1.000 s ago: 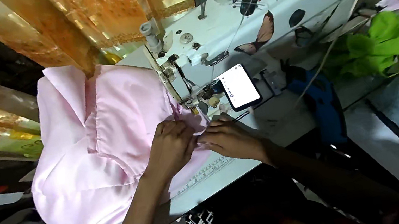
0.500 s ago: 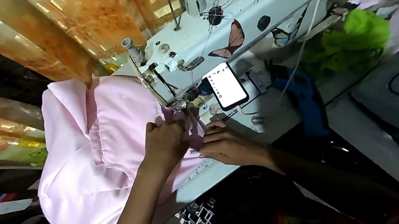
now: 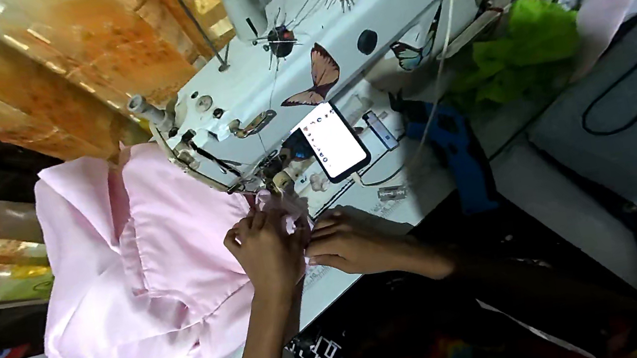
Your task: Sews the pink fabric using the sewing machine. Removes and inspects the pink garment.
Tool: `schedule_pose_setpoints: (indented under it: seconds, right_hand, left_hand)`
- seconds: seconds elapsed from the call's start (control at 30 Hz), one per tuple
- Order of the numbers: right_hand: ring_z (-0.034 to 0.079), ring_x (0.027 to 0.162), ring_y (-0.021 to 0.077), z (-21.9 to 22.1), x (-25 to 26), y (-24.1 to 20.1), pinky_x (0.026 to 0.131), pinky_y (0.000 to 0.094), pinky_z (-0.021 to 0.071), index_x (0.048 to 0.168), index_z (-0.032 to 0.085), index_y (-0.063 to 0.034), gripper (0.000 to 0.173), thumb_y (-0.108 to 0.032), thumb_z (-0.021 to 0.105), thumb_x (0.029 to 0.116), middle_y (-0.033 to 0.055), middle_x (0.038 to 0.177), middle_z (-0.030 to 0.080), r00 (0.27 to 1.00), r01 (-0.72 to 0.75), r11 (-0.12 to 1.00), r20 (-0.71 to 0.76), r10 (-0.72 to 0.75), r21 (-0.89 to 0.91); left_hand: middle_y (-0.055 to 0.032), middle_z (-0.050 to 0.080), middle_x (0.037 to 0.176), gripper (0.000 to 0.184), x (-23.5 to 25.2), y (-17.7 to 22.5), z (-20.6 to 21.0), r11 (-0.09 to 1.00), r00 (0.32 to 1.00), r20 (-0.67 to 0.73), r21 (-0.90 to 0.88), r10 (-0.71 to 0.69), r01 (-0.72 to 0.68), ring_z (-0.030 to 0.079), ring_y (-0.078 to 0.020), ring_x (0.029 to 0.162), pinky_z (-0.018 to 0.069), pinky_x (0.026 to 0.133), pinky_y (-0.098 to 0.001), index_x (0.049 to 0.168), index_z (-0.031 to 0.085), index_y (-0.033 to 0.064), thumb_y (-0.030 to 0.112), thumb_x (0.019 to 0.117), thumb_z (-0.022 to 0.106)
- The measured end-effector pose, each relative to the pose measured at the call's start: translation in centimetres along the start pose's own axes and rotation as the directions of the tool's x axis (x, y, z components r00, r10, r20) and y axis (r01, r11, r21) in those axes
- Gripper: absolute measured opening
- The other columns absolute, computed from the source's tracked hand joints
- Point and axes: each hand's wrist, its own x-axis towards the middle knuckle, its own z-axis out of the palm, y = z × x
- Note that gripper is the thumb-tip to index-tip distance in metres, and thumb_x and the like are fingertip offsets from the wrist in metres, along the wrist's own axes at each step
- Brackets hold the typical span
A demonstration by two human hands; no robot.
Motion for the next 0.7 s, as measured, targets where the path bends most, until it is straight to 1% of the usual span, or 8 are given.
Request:
schedule_pose_setpoints:
  seconds: [0.07, 0.13, 0.17, 0.23, 0.3, 0.47, 0.57, 0.7]
  right_hand:
    - [0.068, 0.102, 0.0247, -0.1, -0.1, -0.1, 0.097, 0.0461, 0.0478, 0.1, 0.074, -0.0038, 0.028, -0.02, 0.052, 0.1059, 0.009, 0.097, 0.074, 1.0, 0.008, 1.0, 0.002, -0.007, -0.026]
    - [0.067, 0.108, 0.025, -0.1, -0.2, -0.1, 0.099, 0.0473, 0.0469, 0.102, 0.075, -0.0056, 0.029, -0.021, 0.051, 0.1059, 0.0078, 0.103, 0.075, 1.0, 0.014, 0.998, 0.01, -0.013, -0.066]
    - [0.067, 0.11, 0.0249, 0.0, -0.3, -0.1, 0.098, 0.0479, 0.0471, 0.102, 0.076, -0.0066, 0.028, -0.021, 0.052, 0.1057, 0.007, 0.105, 0.075, 1.0, 0.023, 0.996, 0.008, -0.023, -0.088]
    - [0.067, 0.112, 0.0242, 0.1, -0.4, -0.1, 0.098, 0.0479, 0.0474, 0.102, 0.076, -0.0086, 0.027, -0.021, 0.052, 0.1055, 0.0056, 0.107, 0.075, 0.999, 0.043, 0.991, 0.009, -0.042, -0.129]
    - [0.066, 0.112, 0.0235, 0.2, -0.5, 0.0, 0.097, 0.0471, 0.0473, 0.102, 0.075, -0.0099, 0.026, -0.021, 0.052, 0.1056, 0.0048, 0.107, 0.074, 0.999, 0.054, 0.985, 0.02, -0.051, -0.164]
    - [0.066, 0.113, 0.0222, 0.5, -0.7, 0.0, 0.096, 0.0464, 0.0477, 0.1, 0.074, -0.0112, 0.026, -0.02, 0.05, 0.106, 0.0033, 0.109, 0.074, 0.998, 0.061, 0.977, 0.006, -0.061, -0.206]
    - [0.066, 0.114, 0.0216, 0.8, -0.8, -0.1, 0.096, 0.0457, 0.0495, 0.1, 0.075, -0.0113, 0.025, -0.019, 0.052, 0.1054, 0.003, 0.11, 0.074, 0.997, 0.074, 0.97, -0.013, -0.079, -0.233]
    - [0.066, 0.114, 0.0194, 0.9, -0.7, -0.4, 0.096, 0.0424, 0.0492, 0.102, 0.075, -0.0129, 0.024, -0.019, 0.052, 0.1056, 0.0006, 0.111, 0.074, 0.997, 0.068, 0.961, -0.005, -0.072, -0.268]
  left_hand:
    - [-0.016, 0.073, 0.094, 0.023, -0.3, 0.1, 0.3, 0.997, 0.998, -0.022, 0.051, 0.05, -0.049, 0.066, -0.0421, 0.102, 0.0368, 0.096, -0.0688, 0.098, 0.081, 0.0086, 0.004, 0.0763, 0.078]
    - [-0.0151, 0.073, 0.092, 0.026, -0.7, -0.4, 1.0, 0.982, 0.984, -0.066, 0.103, 0.163, -0.156, 0.066, -0.0414, 0.101, 0.0353, 0.098, -0.0698, 0.097, 0.082, 0.0103, -0.002, 0.0747, 0.075]
    - [-0.0152, 0.072, 0.094, 0.026, -0.8, -0.8, 1.3, 0.97, 0.973, -0.072, 0.122, 0.221, -0.212, 0.065, -0.0421, 0.105, 0.0337, 0.1, -0.0716, 0.097, 0.082, 0.0112, -0.001, 0.0748, 0.075]
    - [-0.016, 0.072, 0.112, 0.03, -1.1, -1.5, 1.7, 0.955, 0.959, -0.046, 0.113, 0.281, -0.274, 0.06, -0.0435, 0.123, 0.03, 0.105, -0.0751, 0.102, 0.081, 0.0122, 0.001, 0.0752, 0.076]
    - [-0.0131, 0.072, 0.121, 0.034, -1.5, -1.9, 2.2, 0.967, 0.967, -0.026, 0.048, 0.253, -0.252, 0.055, -0.0407, 0.133, 0.0252, 0.109, -0.0762, 0.11, 0.08, 0.0131, 0.006, 0.0778, 0.074]
    - [-0.0127, 0.066, 0.133, 0.038, -2.3, -2.3, 3.3, 0.992, 0.995, -0.007, -0.079, 0.098, -0.098, 0.042, -0.0431, 0.144, 0.0083, 0.109, -0.0821, 0.128, 0.074, 0.0213, 0.027, 0.0956, 0.055]
    - [-0.0114, 0.065, 0.135, 0.039, -2.4, -3.0, 4.2, 0.99, 0.993, -0.048, -0.087, 0.104, -0.107, 0.041, -0.0418, 0.145, 0.0079, 0.109, -0.0825, 0.132, 0.072, 0.0257, 0.035, 0.1024, 0.047]
    - [-0.0107, 0.068, 0.129, 0.04, -2.3, -4.1, 5.0, 0.976, 0.981, -0.084, -0.117, 0.176, -0.185, 0.043, -0.0408, 0.143, 0.0088, 0.109, -0.0826, 0.128, 0.074, 0.0267, 0.035, 0.1007, 0.046]
